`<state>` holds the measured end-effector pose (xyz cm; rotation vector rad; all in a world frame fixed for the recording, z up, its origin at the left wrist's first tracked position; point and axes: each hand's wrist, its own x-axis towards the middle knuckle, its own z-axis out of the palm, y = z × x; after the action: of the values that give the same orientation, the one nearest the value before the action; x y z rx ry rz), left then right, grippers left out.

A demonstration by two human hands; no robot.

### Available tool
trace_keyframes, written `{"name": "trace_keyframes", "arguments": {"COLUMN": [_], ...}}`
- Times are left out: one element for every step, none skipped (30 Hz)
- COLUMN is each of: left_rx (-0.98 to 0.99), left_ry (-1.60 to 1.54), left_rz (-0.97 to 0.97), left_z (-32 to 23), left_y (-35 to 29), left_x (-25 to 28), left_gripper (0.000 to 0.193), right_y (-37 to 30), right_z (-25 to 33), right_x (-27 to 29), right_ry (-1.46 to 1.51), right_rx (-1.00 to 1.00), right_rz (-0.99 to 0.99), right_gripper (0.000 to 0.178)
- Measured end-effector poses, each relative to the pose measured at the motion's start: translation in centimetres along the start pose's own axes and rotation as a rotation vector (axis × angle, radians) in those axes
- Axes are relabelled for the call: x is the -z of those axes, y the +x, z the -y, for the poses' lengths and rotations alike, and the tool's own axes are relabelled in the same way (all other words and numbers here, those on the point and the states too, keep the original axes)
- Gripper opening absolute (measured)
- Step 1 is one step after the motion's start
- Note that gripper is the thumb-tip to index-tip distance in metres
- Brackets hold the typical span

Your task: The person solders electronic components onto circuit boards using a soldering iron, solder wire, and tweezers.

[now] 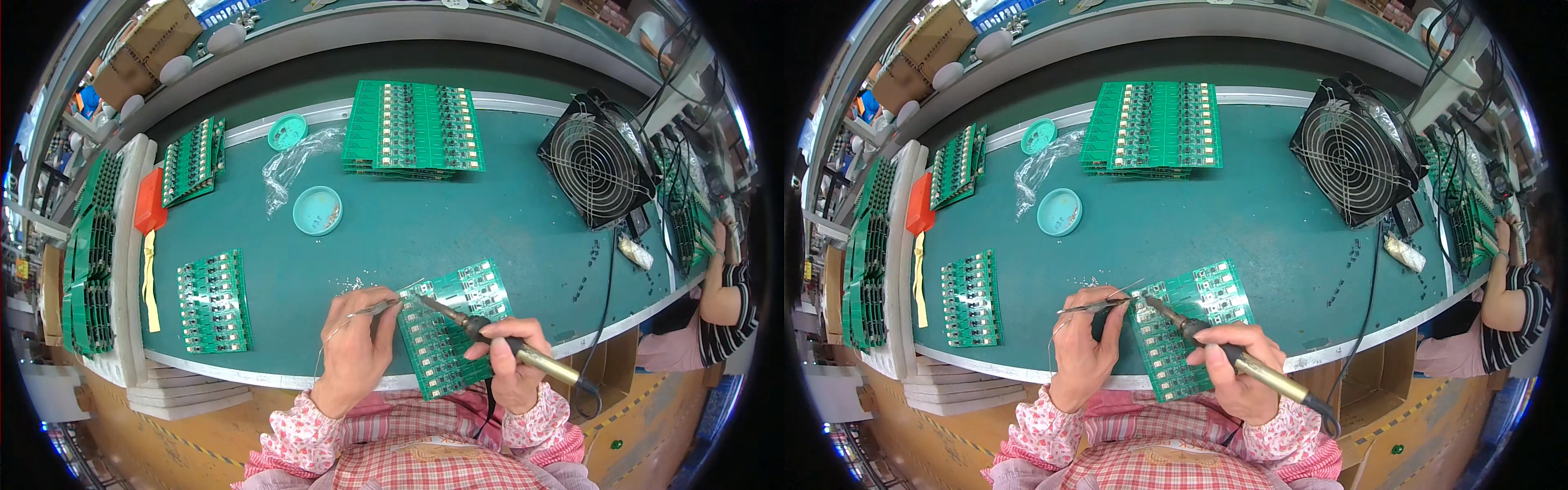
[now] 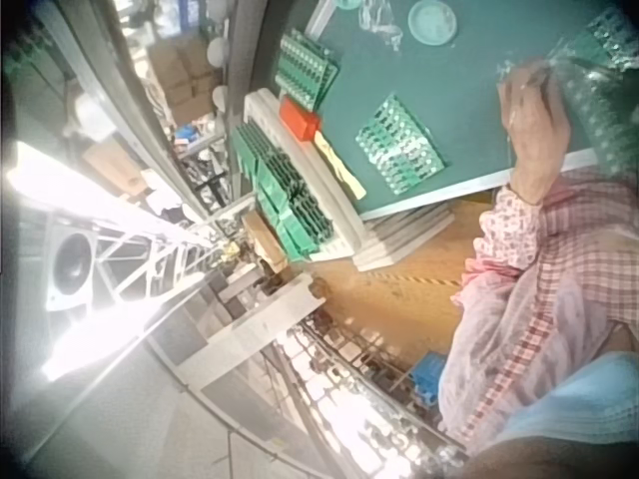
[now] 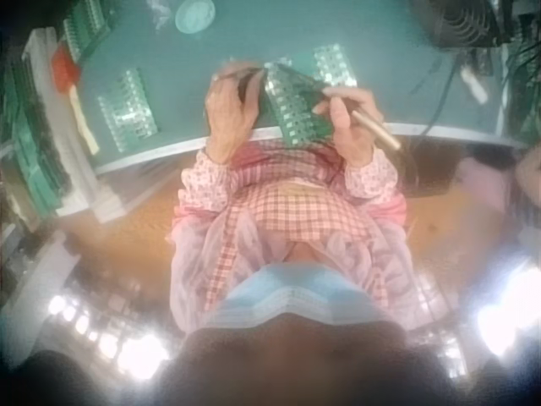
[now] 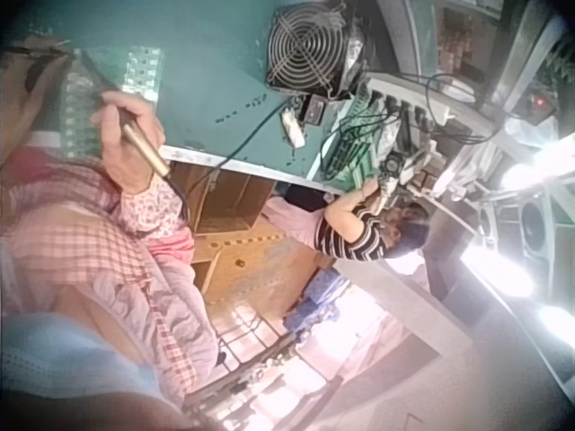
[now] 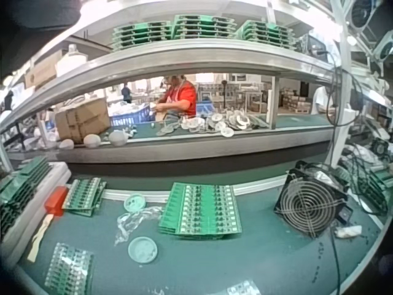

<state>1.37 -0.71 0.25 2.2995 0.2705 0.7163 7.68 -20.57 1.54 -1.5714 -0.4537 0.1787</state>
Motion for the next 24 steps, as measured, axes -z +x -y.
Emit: {"name": "trace_keyframes", "arguments": {"left_rx": [-0.001, -0.001, -0.001, -0.001, 0.0, -0.005, -0.01, -0.009, -0.014, -0.019, -0.018, -0.022, -0.027, -0.025, -0.024, -0.024, -0.024, -0.023, -0.022, -0.021, -0.017, -0.012, -0.012, -0.018], "left_ry": [0.0, -0.002, -0.003, -0.005, -0.004, -0.001, 0.003, 0.002, -0.001, -0.003, -0.002, -0.002, -0.002, -0.003, -0.004, -0.004, -0.005, -0.009, -0.013, -0.014, -0.007, -0.001, 0.0, 0.002], "left_rz": [-0.004, -0.004, -0.003, -0.001, -0.002, 0.003, 0.009, 0.009, 0.008, 0.008, 0.007, 0.007, 0.007, 0.007, 0.007, 0.008, 0.007, 0.006, 0.004, 0.005, 0.007, 0.009, 0.008, 0.011], "left_z": [0.0, 0.0, 0.0, -0.1, 0.0, 0.1, 0.1, 0.2, 0.3, 0.4, 0.3, 0.2, 0.2, 0.2, 0.2, 0.2, 0.2, 0.2, 0.3, 0.2, 0.2, 0.1, 0.1, 0.1], "left_y": [0.0, 0.0, 0.0, 0.0, 0.0, -0.1, -0.1, -0.1, -0.1, -0.1, -0.1, -0.1, -0.1, 0.0, 0.0, 0.0, 0.0, 0.0, 0.0, 0.0, 0.0, 0.1, 0.1, 0.1], "left_x": [0.0, 0.0, 0.0, 0.0, 0.0, 0.0, 0.0, 0.0, 0.0, -0.1, 0.0, 0.0, 0.1, 0.1, 0.1, 0.1, 0.1, 0.1, 0.1, 0.1, 0.1, 0.1, 0.1, 0.1], "left_gripper": [0.022, 0.022, 0.023, 0.023, 0.023, 0.019, 0.015, 0.015, 0.015, 0.015, 0.015, 0.015, 0.015, 0.015, 0.015, 0.015, 0.015, 0.015, 0.015, 0.015, 0.015, 0.015, 0.015, 0.015], "right_y": [0.3, 0.3, 0.4, 0.4, 0.5, 0.6, 0.6, 0.7, 0.7, 0.8, 0.8, 0.9, 1.0, 1.0, 1.0, 1.0, 1.0, 1.1, 1.2, 1.3, 1.5, 1.6, 1.7, 1.7], "right_z": [-0.1, -0.2, -0.2, -0.2, -0.2, -0.2, -0.2, -0.2, -0.3, -0.3, -0.2, -0.2, -0.1, -0.1, -0.1, -0.1, -0.3, -0.7, -0.8, -0.8, -0.8, -0.7, -0.5, -0.4], "right_x": [0.2, 0.1, 0.1, 0.0, -0.1, -0.1, -0.2, -0.2, -0.3, -0.3, -0.3, -0.2, -0.2, -0.3, -0.4, -0.4, -0.4, -0.3, -0.2, 0.0, 0.1, 0.2, 0.1, 0.2], "right_ry": [-0.044, -0.045, -0.06, -0.076, -0.076, -0.08, -0.084, -0.085, -0.096, -0.108, -0.107, -0.135, -0.163, -0.165, -0.153, -0.142, -0.143, -0.171, -0.199, -0.2, -0.226, -0.251, -0.253, -0.253], "right_rx": [-0.006, -0.006, -0.004, -0.003, -0.004, -0.017, -0.031, -0.032, -0.031, -0.03, -0.029, -0.014, 0.002, 0.001, 0.015, 0.028, 0.028, 0.124, 0.219, 0.218, 0.256, 0.294, 0.298, 0.3], "right_rz": [0.047, 0.047, 0.067, 0.088, 0.089, 0.094, 0.099, 0.099, 0.105, 0.111, 0.113, 0.131, 0.149, 0.151, 0.147, 0.143, 0.144, 0.17, 0.196, 0.196, 0.227, 0.257, 0.261, 0.261], "right_gripper": [0.013, 0.013, 0.013, 0.013, 0.013, 0.014, 0.014, 0.014, 0.014, 0.014, 0.014, 0.014, 0.013, 0.013, 0.013, 0.013, 0.013, 0.013, 0.013, 0.013, 0.014, 0.014, 0.015, 0.015]}}
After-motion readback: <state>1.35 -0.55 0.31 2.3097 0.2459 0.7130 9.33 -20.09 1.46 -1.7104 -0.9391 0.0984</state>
